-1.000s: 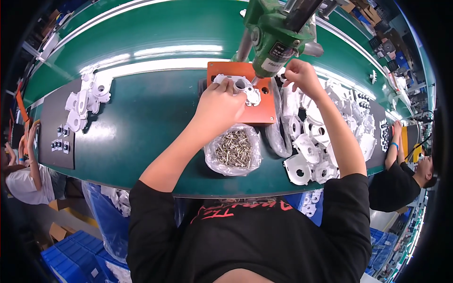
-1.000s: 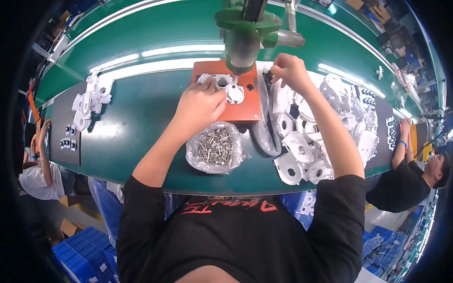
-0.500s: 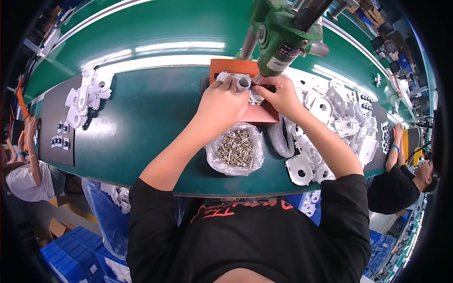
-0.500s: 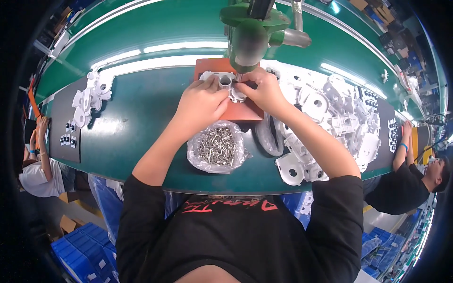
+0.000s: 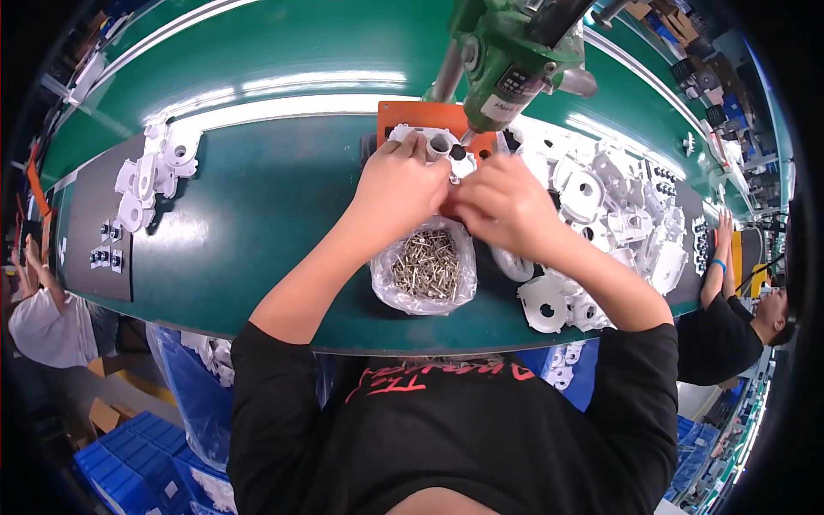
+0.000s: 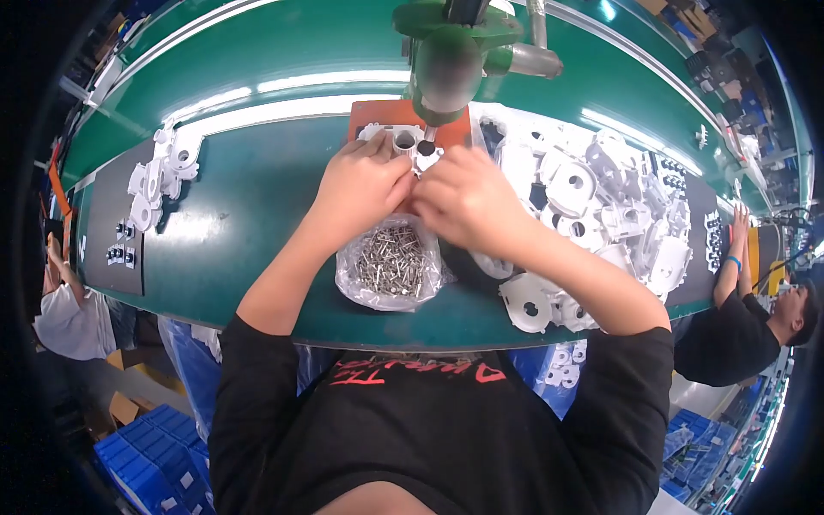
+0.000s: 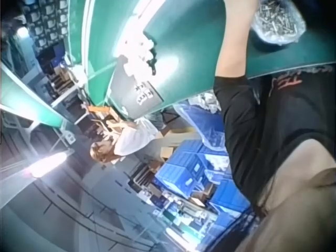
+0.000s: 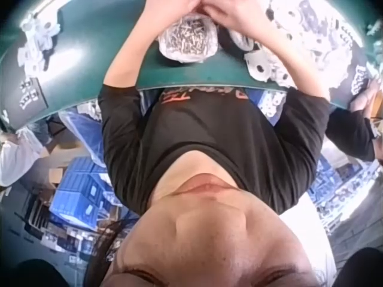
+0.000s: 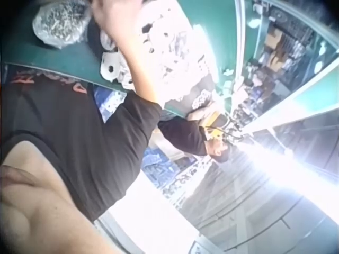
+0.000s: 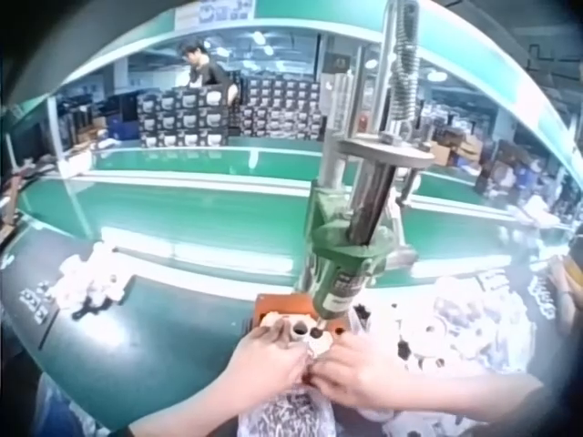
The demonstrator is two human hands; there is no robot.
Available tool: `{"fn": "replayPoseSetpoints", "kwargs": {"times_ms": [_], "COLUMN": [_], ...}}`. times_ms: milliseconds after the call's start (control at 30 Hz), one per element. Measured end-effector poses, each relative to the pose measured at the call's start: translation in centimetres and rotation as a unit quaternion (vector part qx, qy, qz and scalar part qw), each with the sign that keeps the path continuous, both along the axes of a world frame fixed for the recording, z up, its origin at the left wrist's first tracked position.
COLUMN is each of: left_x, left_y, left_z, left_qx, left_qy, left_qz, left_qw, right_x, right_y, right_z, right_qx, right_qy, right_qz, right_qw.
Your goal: Assembling small mechanical components using a manual hand press on a factory production line.
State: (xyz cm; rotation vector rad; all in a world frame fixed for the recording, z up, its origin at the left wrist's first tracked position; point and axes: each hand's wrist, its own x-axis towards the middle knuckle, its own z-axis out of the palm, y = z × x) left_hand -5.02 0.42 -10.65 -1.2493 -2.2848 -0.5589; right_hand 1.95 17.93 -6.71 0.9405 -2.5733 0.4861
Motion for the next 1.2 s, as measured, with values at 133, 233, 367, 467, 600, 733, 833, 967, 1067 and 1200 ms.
{"fn": "replayPoseSetpoints", "kwargs": {"times_ms": [133, 233, 367, 467, 600, 733, 833, 967, 1067, 1200], "left_x": [0.0, -0.2, -0.1, -0.1, -0.1, 0.0, -0.1, -0.3, -0.3, -0.3], "left_y": [0.0, 0.0, 0.1, 0.1, -0.1, -0.2, 0.1, 0.1, 0.1, 0.0], "left_z": [0.1, -0.1, -0.3, -0.3, 0.1, 0.2, -0.3, -0.5, -0.5, -0.5], "left_qx": [-0.035, -0.024, -0.022, -0.030, -0.034, -0.029, -0.008, 0.009, 0.011, 0.013], "left_qy": [-0.028, -0.020, -0.019, -0.013, -0.013, -0.029, -0.011, -0.003, -0.007, 0.001], "left_qz": [0.003, 0.004, 0.003, 0.006, 0.006, 0.005, -0.001, -0.008, -0.008, -0.007], "left_qw": [0.999, 1.000, 1.000, 0.999, 0.999, 0.999, 1.000, 1.000, 1.000, 1.000], "right_x": [2.6, 2.8, 2.7, 2.5, 1.5, -0.5, -2.5, -4.1, -4.4, -4.4], "right_y": [-2.2, -2.5, -2.5, -2.5, -1.8, 0.4, 2.1, 2.1, 2.1, 1.9], "right_z": [0.0, -0.2, -0.5, -0.5, 0.1, -0.2, -1.9, -2.9, -3.0, -2.8], "right_qx": [0.043, 0.052, 0.063, 0.025, -0.096, -0.234, -0.266, -0.271, -0.223, -0.245], "right_qy": [-0.112, -0.111, -0.117, -0.121, -0.172, -0.264, -0.238, -0.211, -0.201, -0.227], "right_qz": [0.025, 0.017, 0.019, 0.023, 0.022, -0.151, -0.248, -0.215, -0.220, -0.219], "right_qw": [0.992, 0.992, 0.991, 0.992, 0.980, 0.924, 0.901, 0.914, 0.928, 0.917]}}
